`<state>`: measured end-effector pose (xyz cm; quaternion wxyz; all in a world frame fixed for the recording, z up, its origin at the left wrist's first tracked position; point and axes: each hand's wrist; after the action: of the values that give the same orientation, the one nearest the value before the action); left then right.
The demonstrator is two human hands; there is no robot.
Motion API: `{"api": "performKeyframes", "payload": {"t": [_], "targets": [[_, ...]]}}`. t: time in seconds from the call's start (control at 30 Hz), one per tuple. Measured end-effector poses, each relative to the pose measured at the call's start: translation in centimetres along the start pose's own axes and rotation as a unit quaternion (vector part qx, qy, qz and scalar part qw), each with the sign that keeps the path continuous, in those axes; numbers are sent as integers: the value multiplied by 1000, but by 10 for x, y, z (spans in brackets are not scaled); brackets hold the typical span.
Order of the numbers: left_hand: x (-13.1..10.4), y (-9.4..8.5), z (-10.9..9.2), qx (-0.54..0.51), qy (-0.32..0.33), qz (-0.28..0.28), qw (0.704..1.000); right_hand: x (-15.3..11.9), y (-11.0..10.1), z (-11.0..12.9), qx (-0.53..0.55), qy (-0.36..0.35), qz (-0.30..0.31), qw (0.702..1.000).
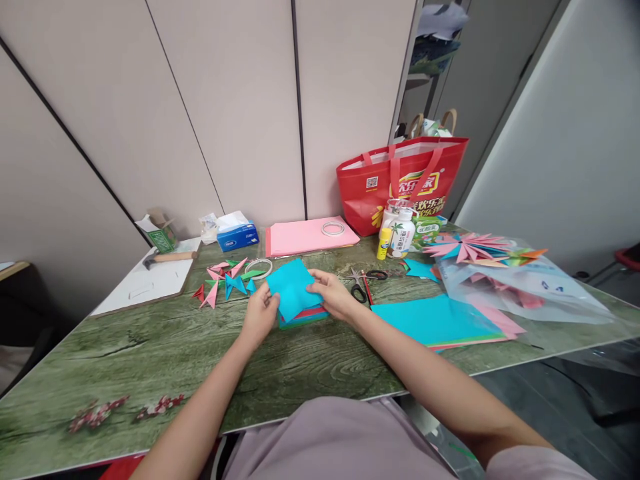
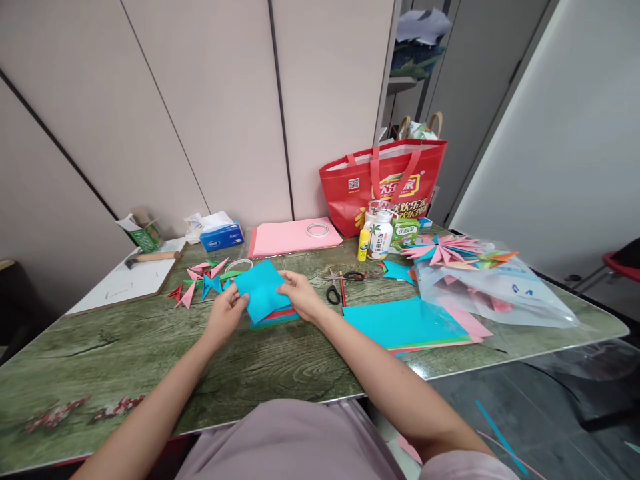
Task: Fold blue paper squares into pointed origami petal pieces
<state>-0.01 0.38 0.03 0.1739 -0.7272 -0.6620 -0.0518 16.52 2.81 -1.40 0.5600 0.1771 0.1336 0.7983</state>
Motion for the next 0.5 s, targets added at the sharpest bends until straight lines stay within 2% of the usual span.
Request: {"api": "performKeyframes", "payload": {"t": [0.13, 0.3, 0.5], "targets": [[2, -2, 3, -81, -22, -7, 996, 1, -3, 0, 25, 21, -5, 999], [2, -2, 4, -137, -40, -45, 989, 3, -6, -1, 60, 43, -4, 997], [1, -4, -4, -105, 31, -76, 991, 3, -6, 0, 80, 62, -26, 995]]}}
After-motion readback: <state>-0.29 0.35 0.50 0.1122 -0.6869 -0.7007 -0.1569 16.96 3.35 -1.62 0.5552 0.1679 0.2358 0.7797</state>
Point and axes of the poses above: each hand's wrist, its own x-axis towards the middle knuckle, its own y-axis out of the palm, z = x × y
